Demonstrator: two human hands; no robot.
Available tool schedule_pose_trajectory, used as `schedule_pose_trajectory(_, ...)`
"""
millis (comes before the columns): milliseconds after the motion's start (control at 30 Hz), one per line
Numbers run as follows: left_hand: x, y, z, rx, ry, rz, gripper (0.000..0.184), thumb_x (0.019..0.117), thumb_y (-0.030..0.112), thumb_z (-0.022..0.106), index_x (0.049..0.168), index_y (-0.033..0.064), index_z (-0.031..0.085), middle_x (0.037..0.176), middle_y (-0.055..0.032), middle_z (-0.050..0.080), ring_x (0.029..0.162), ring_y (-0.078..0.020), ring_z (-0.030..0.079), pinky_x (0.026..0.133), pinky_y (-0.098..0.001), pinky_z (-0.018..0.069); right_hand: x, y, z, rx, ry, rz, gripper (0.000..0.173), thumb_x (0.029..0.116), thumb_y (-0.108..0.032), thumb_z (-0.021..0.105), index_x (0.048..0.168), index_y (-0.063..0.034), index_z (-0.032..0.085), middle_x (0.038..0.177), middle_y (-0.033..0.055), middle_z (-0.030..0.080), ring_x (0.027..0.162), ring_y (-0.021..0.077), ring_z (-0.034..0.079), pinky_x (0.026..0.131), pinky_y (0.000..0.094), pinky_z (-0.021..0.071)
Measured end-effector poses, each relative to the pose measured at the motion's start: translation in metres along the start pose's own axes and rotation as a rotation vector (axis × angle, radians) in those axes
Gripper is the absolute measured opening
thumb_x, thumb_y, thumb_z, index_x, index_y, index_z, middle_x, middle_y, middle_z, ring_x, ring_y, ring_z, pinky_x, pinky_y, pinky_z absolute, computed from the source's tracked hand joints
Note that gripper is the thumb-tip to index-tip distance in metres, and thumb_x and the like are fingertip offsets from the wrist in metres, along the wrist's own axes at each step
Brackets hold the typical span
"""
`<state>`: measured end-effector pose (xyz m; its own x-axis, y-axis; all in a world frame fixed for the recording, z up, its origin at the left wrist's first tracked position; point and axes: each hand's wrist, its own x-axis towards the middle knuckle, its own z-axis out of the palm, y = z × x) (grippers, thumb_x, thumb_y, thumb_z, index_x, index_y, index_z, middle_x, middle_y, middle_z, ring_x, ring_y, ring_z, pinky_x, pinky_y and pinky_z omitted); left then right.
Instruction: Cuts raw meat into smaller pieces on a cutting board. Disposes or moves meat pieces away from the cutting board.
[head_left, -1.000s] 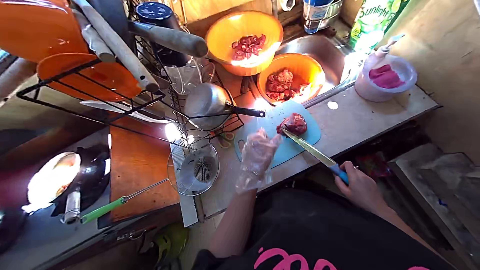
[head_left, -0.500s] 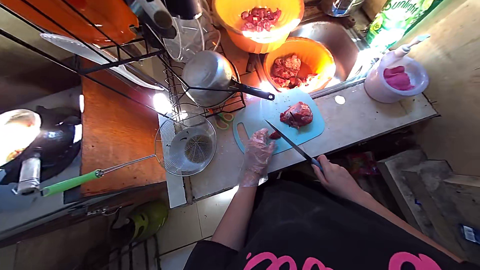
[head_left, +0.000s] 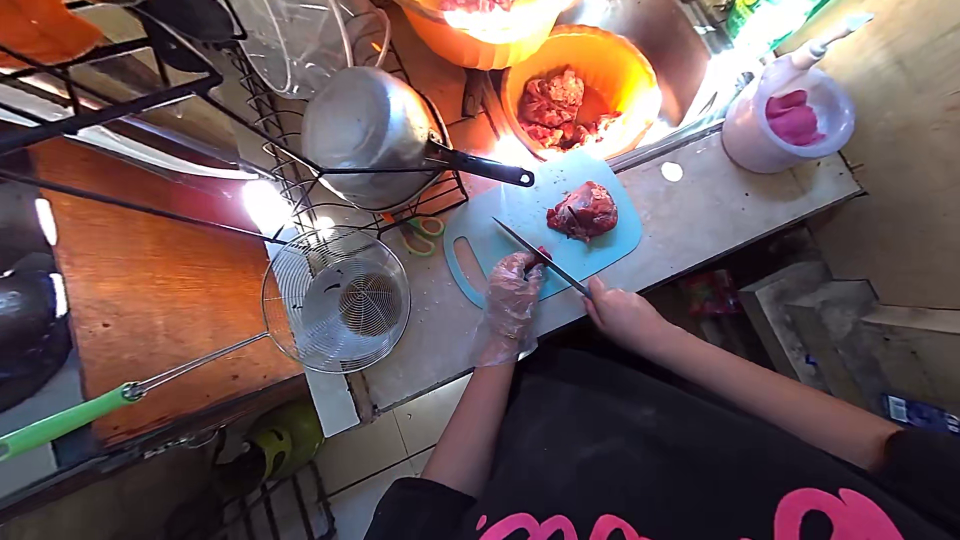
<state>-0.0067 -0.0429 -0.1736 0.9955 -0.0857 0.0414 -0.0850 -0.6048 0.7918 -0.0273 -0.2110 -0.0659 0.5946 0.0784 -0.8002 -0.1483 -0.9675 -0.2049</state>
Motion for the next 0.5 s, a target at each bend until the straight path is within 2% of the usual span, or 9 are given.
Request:
schedule_pose_trajectory(100, -0.001, 0.000, 0.001, 0.013, 0.028, 0.017, 0.019, 0.0897, 0.011, 0.075, 0.105, 0.0005, 0.075, 0.103, -0.0148, 0.075, 0.096, -0.0243, 0.073, 0.092, -0.0423, 0.0586, 0.022, -0.018, 0.003, 0.009, 0.019, 0.017, 0.044, 0.1146, -0.031, 0.026, 0.142, 0.0001, 0.042, 0.118, 0.0279, 0.066, 0.115, 0.0445, 0.067, 0.095, 0.0569, 0.0519)
schedule_pose_trajectory(233, 0.000, 0.008, -0.001, 0.027, 0.003, -0.016, 0.021, 0.0902, 0.011, 0.075, 0.107, -0.0017, 0.074, 0.104, -0.0174, 0.074, 0.098, -0.0266, 0.073, 0.093, -0.0432, 0.0577, 0.022, -0.016, 0.003, 0.020, 0.029, 0.010, 0.043, 0.1146, -0.030, 0.026, 0.141, -0.0002, 0.042, 0.118, 0.0278, 0.066, 0.115, 0.0438, 0.066, 0.095, 0.0563, 0.0518)
schedule_pose_trajectory(300, 0.004, 0.009, 0.000, 0.063, 0.040, -0.015, 0.020, 0.0891, 0.011, 0.076, 0.104, -0.0016, 0.074, 0.102, -0.0171, 0.075, 0.097, -0.0265, 0.073, 0.093, -0.0427, 0.0579, 0.014, -0.005, 0.009, 0.034, 0.045, 0.006, 0.042, 0.1140, -0.029, 0.027, 0.140, 0.0000, 0.043, 0.116, 0.0275, 0.066, 0.113, 0.0447, 0.067, 0.093, 0.0577, 0.0524)
schedule_pose_trajectory(400, 0.010, 0.009, -0.006, 0.094, 0.037, -0.050, 0.020, 0.0908, 0.013, 0.075, 0.105, 0.0001, 0.074, 0.103, -0.0164, 0.074, 0.099, -0.0266, 0.072, 0.093, -0.0442, 0.0570, -0.007, 0.021, 0.021, 0.052, 0.015, 0.006, 0.046, 0.1136, -0.028, 0.030, 0.147, 0.0016, 0.039, 0.116, 0.0310, 0.066, 0.112, 0.0491, 0.066, 0.092, 0.0620, 0.0512)
schedule_pose_trajectory(500, 0.014, 0.015, -0.010, 0.130, 0.020, -0.062, 0.016, 0.0907, 0.013, 0.075, 0.101, 0.0016, 0.075, 0.101, -0.0155, 0.074, 0.099, -0.0265, 0.072, 0.093, -0.0444, 0.0561, -0.016, 0.048, 0.025, 0.061, 0.021, -0.056, 0.045, 0.1133, -0.030, 0.032, 0.142, 0.0024, 0.043, 0.110, 0.0311, 0.066, 0.109, 0.0498, 0.066, 0.091, 0.0628, 0.0509)
